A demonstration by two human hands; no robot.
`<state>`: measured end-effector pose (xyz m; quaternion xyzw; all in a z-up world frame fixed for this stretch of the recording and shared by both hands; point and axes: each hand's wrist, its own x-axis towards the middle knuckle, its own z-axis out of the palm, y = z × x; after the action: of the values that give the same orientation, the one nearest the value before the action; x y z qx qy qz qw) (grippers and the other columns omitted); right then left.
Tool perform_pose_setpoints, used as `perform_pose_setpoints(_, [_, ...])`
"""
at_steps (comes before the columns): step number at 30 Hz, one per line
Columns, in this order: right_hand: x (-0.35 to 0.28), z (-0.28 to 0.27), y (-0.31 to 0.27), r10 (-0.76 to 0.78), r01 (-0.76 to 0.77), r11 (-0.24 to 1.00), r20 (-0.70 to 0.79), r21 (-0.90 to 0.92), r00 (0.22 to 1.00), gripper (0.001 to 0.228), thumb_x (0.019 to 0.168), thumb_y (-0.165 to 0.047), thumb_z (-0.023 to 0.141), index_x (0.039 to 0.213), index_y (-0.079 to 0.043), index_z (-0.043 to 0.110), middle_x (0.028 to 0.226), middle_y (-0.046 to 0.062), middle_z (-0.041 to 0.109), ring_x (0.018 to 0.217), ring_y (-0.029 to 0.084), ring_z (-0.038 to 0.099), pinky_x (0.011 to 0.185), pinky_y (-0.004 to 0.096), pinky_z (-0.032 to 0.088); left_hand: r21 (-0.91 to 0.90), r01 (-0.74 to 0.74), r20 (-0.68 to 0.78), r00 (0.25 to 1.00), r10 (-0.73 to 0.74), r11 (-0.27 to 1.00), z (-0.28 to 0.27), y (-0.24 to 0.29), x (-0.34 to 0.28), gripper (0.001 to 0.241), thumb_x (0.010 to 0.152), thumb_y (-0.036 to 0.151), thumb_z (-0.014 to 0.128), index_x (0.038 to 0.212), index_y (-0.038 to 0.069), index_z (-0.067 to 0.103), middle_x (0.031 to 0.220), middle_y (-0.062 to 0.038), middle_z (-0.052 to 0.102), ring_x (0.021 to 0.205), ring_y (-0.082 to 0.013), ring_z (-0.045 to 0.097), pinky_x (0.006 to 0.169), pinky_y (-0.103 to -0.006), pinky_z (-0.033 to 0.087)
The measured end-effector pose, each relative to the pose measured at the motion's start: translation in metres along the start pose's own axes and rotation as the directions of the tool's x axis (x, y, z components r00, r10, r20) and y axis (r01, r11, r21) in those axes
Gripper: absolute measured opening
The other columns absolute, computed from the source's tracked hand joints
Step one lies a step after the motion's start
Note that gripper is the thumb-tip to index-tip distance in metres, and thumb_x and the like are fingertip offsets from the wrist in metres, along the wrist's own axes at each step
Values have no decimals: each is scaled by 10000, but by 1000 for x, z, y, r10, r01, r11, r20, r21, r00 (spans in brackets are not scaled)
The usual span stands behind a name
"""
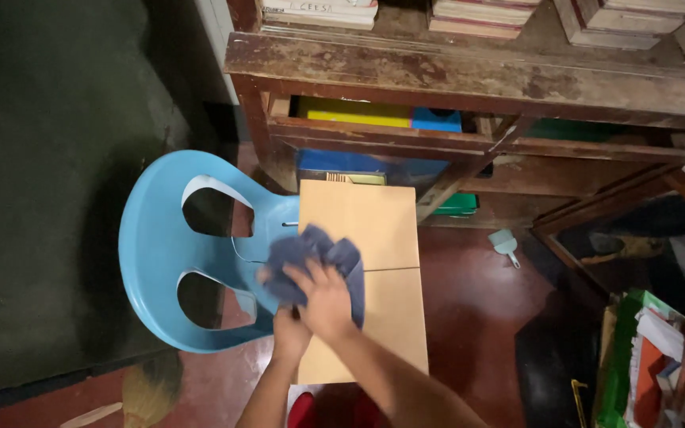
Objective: Wipe down a stack of brown folders using a blue cloth.
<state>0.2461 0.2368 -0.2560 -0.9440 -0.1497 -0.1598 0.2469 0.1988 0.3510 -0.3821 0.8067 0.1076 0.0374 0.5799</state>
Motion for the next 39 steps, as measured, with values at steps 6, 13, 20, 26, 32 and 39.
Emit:
perform_pose_setpoints(6, [28,-42,29,-140,140,990,46,-3,989,569,837,-140,589,1400,-222,586,1283,64,634,1127,288,606,928,410,443,65,173,38,984,-176,983,-21,62,-10,622,853,122,714,1432,7,518,817,-112,684,637,-188,596,621,-313,526])
perform_pose_setpoints(13, [55,-30,140,520,-519,846,-27,-121,854,887,703,-156,787,1515,-297,460,1520,120,439,1391,363,384,1109,574,322,-151,191,108,979,-176,970,-24,88,-7,585,837,-74,608,1407,50,557,1124,-89,742,889,-165,680,793,-264,540])
perform_pose_setpoints(20, [-45,-45,13,345,-337,939,169,-75,923,1031,618,-60,863,1521,-287,422,1560,174,376,1477,504,265,1143,737,250,-32,52,101,994,-49,998,-38,133,-13,480,833,-52,527,1305,10,590,960,-132,708,665,-195,590,664,-314,505])
perform_pose_setpoints(26, [-98,-69,26,240,-254,960,-119,-122,964,825,580,-123,747,1371,-282,580,1399,4,609,1345,451,445,1018,624,365,-160,257,143,961,-235,953,-41,127,-6,575,761,-57,523,1305,63,664,1029,-80,777,773,-188,670,698,-276,509])
perform_pose_setpoints(32, [-57,-83,49,527,-526,845,21,90,850,815,715,-113,779,1461,-264,489,1468,107,482,1237,412,502,1044,496,422,-156,388,151,918,-366,909,-35,118,-10,561,931,99,561,1486,47,500,1447,-94,627,1240,-190,634,1000,-266,479])
perform_pose_setpoints(39, [-100,-50,-30,467,-471,864,66,178,882,936,591,-45,853,1438,-286,535,1371,275,492,1255,552,540,1050,611,456,-690,324,158,940,-303,647,-12,54,-13,503,963,-85,469,1443,13,581,1328,-232,665,1204,-303,626,1095,-466,456])
